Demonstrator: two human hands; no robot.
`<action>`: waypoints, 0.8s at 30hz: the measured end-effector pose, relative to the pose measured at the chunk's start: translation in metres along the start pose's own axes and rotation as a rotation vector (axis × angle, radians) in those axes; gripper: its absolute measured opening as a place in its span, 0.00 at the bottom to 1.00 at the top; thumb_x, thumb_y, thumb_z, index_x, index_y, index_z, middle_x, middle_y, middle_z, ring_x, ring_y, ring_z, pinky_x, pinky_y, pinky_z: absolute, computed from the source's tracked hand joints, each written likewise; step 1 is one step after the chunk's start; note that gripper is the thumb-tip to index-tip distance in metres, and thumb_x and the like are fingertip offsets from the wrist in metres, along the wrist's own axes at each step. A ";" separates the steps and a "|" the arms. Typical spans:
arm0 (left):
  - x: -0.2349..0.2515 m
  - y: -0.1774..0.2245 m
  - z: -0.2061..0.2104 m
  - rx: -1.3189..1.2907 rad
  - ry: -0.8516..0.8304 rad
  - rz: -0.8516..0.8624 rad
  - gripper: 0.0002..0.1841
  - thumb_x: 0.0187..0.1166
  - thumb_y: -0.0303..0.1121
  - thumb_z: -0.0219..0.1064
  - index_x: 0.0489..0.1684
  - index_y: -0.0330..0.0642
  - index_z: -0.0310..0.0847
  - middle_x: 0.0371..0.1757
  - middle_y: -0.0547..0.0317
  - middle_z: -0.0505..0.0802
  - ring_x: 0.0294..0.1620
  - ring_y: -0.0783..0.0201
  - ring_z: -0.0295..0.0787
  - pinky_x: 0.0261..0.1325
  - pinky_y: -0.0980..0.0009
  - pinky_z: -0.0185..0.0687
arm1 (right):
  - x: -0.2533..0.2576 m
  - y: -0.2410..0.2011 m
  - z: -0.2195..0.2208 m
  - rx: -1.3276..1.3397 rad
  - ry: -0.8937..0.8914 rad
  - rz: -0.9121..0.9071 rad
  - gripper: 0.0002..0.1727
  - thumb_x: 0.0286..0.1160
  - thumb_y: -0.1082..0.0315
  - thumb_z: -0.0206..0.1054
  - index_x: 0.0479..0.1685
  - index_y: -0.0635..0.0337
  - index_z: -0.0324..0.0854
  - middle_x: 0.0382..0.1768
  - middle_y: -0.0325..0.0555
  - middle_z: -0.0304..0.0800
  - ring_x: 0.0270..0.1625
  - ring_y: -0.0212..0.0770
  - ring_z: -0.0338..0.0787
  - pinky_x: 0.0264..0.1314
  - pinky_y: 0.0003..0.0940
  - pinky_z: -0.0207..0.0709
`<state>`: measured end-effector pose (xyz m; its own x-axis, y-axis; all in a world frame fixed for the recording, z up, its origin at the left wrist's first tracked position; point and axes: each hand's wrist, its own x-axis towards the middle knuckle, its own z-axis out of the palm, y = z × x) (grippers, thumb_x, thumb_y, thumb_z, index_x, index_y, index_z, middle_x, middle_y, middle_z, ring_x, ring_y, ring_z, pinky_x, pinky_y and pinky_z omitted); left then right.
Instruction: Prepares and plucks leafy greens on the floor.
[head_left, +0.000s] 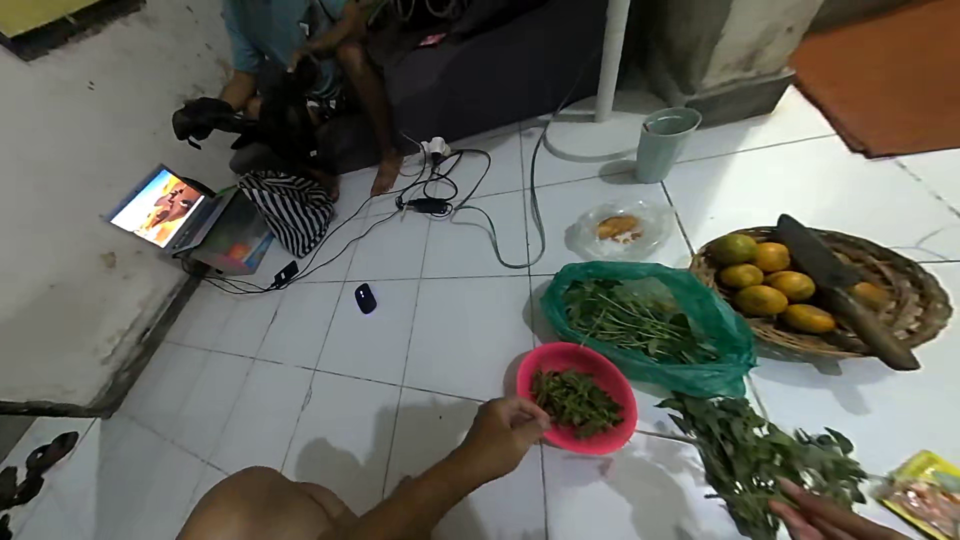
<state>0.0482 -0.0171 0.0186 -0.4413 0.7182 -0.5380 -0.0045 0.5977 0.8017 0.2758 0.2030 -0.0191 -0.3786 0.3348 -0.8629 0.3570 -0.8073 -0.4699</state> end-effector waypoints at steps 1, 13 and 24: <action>-0.003 0.002 0.001 0.003 -0.071 -0.005 0.17 0.90 0.28 0.53 0.65 0.21 0.78 0.59 0.36 0.89 0.53 0.60 0.88 0.62 0.66 0.80 | -0.008 0.000 0.008 -0.050 -0.056 -0.019 0.06 0.94 0.66 0.52 0.50 0.52 0.73 0.30 0.25 0.89 0.30 0.19 0.88 0.39 0.16 0.84; -0.024 0.035 0.017 -0.065 0.137 0.304 0.14 0.69 0.23 0.75 0.49 0.25 0.83 0.45 0.54 0.92 0.45 0.74 0.90 0.52 0.78 0.86 | -0.016 -0.005 0.125 -0.339 -0.420 -0.417 0.04 0.80 0.75 0.66 0.42 0.61 0.87 0.28 0.29 0.85 0.24 0.20 0.76 0.29 0.17 0.71; -0.015 0.034 0.005 -0.223 0.385 0.317 0.06 0.72 0.15 0.69 0.42 0.29 0.84 0.33 0.67 0.94 0.31 0.78 0.92 0.42 0.79 0.91 | -0.012 -0.017 0.147 -0.319 -0.518 -0.621 0.05 0.75 0.74 0.71 0.43 0.61 0.91 0.32 0.25 0.89 0.26 0.14 0.78 0.31 0.12 0.72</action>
<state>0.0588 -0.0057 0.0523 -0.7482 0.6439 -0.1601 0.0102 0.2525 0.9676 0.1489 0.1414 0.0270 -0.8978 0.3432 -0.2760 0.1499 -0.3511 -0.9243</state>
